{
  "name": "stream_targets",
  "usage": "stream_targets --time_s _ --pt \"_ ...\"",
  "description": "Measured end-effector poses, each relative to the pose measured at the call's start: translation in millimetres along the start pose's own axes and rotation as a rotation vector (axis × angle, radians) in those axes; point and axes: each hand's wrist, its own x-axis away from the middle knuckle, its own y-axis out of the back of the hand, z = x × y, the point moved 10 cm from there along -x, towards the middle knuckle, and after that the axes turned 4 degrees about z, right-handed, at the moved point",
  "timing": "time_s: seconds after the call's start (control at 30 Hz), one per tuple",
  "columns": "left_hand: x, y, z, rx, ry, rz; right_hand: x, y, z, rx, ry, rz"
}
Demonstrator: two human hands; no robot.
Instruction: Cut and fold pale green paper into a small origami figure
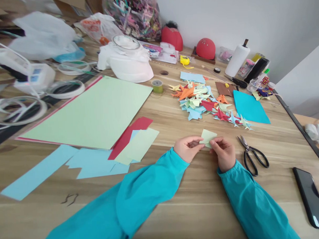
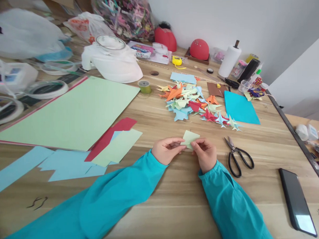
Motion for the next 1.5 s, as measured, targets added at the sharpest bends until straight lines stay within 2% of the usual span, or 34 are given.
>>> stream_targets --time_s 0.17,0.37,0.47,0.8,1.13,1.37,1.5 --pt "1.0 4.4 -0.3 -0.003 -0.033 -0.052 0.3 0.6 -1.0 0.017 0.000 -0.002" --pt "3.4 0.0 -18.0 -0.076 -0.175 -0.001 0.8 1.7 -4.7 -0.043 -0.017 -0.013" --pt "4.5 -1.3 -19.9 -0.098 -0.196 0.003 1.2 2.2 -5.9 -0.056 -0.033 -0.021" --pt "3.5 0.8 -6.3 -0.066 -0.060 -0.027 0.9 0.9 -1.1 -0.027 -0.008 -0.022" --pt "4.5 -3.8 -10.6 -0.062 -0.045 0.023 1.5 0.7 -3.1 -0.055 -0.022 -0.022" --pt "5.5 -2.2 -11.0 -0.050 -0.058 -0.009 3.4 2.2 -4.4 -0.047 -0.047 -0.054" --pt "5.1 -4.0 -4.7 -0.046 0.008 0.012 3.2 2.7 -5.2 -0.048 -0.044 -0.051"
